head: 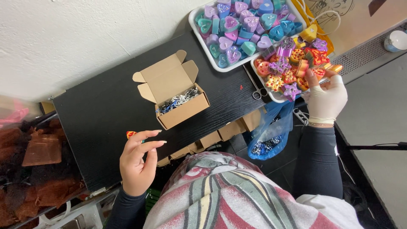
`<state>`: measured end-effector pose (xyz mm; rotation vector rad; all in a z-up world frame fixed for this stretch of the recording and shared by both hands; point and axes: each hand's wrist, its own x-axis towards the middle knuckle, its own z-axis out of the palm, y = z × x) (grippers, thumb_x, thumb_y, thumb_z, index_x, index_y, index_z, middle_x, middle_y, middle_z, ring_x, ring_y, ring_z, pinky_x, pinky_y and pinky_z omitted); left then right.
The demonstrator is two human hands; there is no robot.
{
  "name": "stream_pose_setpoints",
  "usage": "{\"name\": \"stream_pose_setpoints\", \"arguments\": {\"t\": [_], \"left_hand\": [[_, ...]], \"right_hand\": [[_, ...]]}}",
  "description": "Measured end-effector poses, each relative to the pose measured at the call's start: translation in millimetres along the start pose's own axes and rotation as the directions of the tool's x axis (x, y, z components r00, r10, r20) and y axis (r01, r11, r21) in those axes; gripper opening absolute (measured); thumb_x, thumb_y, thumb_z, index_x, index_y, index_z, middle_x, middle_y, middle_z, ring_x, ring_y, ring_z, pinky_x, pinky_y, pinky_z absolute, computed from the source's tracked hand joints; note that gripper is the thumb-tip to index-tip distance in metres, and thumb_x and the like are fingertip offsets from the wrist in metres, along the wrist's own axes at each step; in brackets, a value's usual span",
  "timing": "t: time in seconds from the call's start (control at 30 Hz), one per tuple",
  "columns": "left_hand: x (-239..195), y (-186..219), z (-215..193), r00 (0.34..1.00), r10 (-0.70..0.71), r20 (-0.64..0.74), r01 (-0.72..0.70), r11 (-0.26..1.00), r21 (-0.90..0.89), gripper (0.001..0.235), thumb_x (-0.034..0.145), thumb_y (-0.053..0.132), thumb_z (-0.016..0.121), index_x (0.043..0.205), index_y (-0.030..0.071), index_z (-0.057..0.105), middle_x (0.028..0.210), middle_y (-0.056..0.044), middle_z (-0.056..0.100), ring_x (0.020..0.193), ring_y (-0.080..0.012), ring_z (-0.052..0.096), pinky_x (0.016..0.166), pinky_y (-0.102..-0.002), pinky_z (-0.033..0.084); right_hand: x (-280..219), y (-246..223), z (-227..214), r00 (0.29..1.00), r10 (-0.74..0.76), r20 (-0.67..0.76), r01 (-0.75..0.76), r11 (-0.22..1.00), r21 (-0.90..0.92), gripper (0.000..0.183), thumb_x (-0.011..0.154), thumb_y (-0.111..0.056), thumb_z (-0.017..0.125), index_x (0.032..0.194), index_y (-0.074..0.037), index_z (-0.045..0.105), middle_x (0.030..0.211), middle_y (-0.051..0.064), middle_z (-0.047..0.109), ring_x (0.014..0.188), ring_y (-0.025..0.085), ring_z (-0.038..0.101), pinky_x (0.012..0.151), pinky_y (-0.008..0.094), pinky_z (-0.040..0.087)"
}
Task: Packaging small decorative pizza-shaped wax melts into small pouches and then into a cardboard box.
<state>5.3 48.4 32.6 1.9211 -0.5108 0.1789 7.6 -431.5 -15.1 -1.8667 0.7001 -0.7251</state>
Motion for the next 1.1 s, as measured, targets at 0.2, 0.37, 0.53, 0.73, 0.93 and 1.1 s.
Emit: {"name": "stream_pose_setpoints", "arguments": {"t": [0.2,0.37,0.53,0.73,0.93,1.1], "left_hand": [[-1.2,-3.3,3.1,1.0,0.006,0.017,-0.007,1.0,0.03,0.026,0.091,-0.011,0.063,0.108,0.007,0.072,0.127,-0.008,0.066,0.085,-0.0072,0.056,0.068,-0.019,0.044],[1.1,1.0,6.1,0.999,0.006,0.036,-0.006,1.0,0.003,0.026,0.091,-0.011,0.062,0.109,0.007,0.072,0.127,-0.01,0.065,0.094,-0.0101,0.061,0.07,-0.02,0.049],[-1.5,0.6,6.5,0.998,-0.049,0.044,0.049,0.999,-0.002,0.026,0.09,-0.01,0.062,0.107,0.007,0.073,0.125,-0.01,0.066,0.09,-0.0096,0.062,0.065,-0.019,0.048],[-5.6,1.2,6.8,0.999,-0.034,0.029,0.035,0.999,-0.014,0.026,0.091,-0.01,0.063,0.108,0.007,0.072,0.126,-0.01,0.066,0.092,-0.0102,0.063,0.07,-0.02,0.05],[-9.7,1.6,5.9,1.0,-0.009,0.017,0.01,0.999,-0.046,0.026,0.092,-0.01,0.061,0.109,0.006,0.071,0.127,-0.01,0.065,0.102,-0.0126,0.064,0.076,-0.021,0.051],[-10.4,1.3,6.5,0.999,0.031,0.026,-0.029,0.997,-0.07,0.025,0.095,-0.009,0.061,0.111,0.007,0.07,0.128,-0.009,0.064,0.105,-0.0123,0.065,0.082,-0.022,0.053]], "right_hand": [[2.7,19.1,0.3,0.999,-0.024,-0.041,0.027,0.996,0.089,0.043,0.106,-0.02,0.086,0.123,0.001,0.052,0.072,0.002,0.06,0.056,0.007,0.06,0.049,0.023,0.045],[5.8,39.5,3.3,0.999,-0.027,-0.036,0.037,0.939,0.341,0.038,0.111,-0.016,0.081,0.122,-0.001,0.048,0.086,0.007,0.068,0.06,0.007,0.056,0.05,0.023,0.041],[8.9,53.9,-4.5,0.999,0.022,-0.034,-0.006,0.912,0.41,0.034,0.107,-0.017,0.077,0.116,-0.003,0.048,0.088,0.009,0.068,0.061,0.008,0.061,0.05,0.023,0.046],[10.0,44.7,-15.6,0.999,-0.027,0.029,0.014,0.929,0.369,0.032,0.109,-0.014,0.079,0.118,-0.001,0.05,0.104,0.017,0.072,0.082,0.013,0.067,0.065,0.026,0.053],[17.5,54.0,-26.1,0.996,-0.072,0.058,0.049,0.943,0.329,0.033,0.11,-0.01,0.079,0.123,0.001,0.051,0.11,0.018,0.072,0.093,0.016,0.074,0.074,0.029,0.062],[19.8,61.8,-30.0,1.0,-0.023,0.019,0.016,0.95,0.312,0.032,0.11,-0.011,0.079,0.121,0.001,0.051,0.103,0.018,0.073,0.083,0.016,0.071,0.065,0.027,0.058]]}}
